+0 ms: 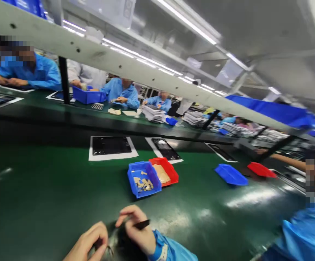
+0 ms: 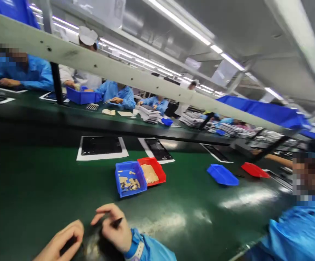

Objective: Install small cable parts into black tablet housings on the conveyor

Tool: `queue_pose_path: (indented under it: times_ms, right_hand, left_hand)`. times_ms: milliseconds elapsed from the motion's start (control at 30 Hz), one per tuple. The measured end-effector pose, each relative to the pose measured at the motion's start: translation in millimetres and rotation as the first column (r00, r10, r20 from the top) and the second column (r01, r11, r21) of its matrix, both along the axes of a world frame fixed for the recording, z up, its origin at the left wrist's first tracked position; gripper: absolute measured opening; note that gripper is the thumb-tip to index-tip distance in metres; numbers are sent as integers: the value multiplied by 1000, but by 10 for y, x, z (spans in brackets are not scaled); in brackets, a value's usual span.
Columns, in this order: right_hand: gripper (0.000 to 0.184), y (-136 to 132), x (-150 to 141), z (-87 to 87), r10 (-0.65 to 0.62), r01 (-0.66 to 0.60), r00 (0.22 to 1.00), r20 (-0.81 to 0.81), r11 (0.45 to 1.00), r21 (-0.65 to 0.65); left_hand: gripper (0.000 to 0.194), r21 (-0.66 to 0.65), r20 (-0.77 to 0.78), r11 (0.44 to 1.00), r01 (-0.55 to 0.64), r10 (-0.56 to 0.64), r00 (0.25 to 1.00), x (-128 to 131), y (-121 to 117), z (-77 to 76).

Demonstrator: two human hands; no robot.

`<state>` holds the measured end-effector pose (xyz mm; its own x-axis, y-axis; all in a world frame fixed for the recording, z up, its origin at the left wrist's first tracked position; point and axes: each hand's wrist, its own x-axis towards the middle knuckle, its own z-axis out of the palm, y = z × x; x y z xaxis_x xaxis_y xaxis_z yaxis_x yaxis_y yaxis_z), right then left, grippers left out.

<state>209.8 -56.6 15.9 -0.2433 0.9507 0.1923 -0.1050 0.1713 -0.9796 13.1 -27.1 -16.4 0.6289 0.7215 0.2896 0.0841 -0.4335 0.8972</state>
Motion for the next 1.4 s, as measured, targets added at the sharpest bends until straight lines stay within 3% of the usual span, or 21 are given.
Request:
queue_pose_path:
  times_ms: [100,200,300,433,667,1067,1200,1400]
  right_hand:
    - [49,-33,-27,29,-283,287,956,-76,957,45]
    - [48,-48,-48,-20,-357,357,934,-10,934,8]
    - [28,-65,-70,-59,-334,338,940,64,938,-74]
    - [30,-74,-96,-19,-290,304,947,138,947,-100]
    - [19,-11,-105,76,-363,304,847,388,930,207]
    - [21,-20,-114,109,-330,137,828,454,903,407]
    - [21,6,-137,127,-300,109,820,488,918,382]
    - [15,22,-140,111,-206,86,878,432,956,280]
  left_hand:
    - [11,-3,23,994,-112,112,993,-19,-5,149]
    - [10,-41,19,987,-154,155,988,-14,18,206]
    - [11,-99,-12,976,-193,193,981,-15,42,197]
    - [8,-180,-52,949,-260,255,966,-43,71,218]
    - [8,-239,-25,939,-249,250,968,-93,106,261]
    - [9,-212,2,945,-249,255,967,-110,116,308]
    - [9,-212,26,955,-209,219,975,-121,109,304]
    - [11,-213,34,967,-141,151,988,-143,97,303]
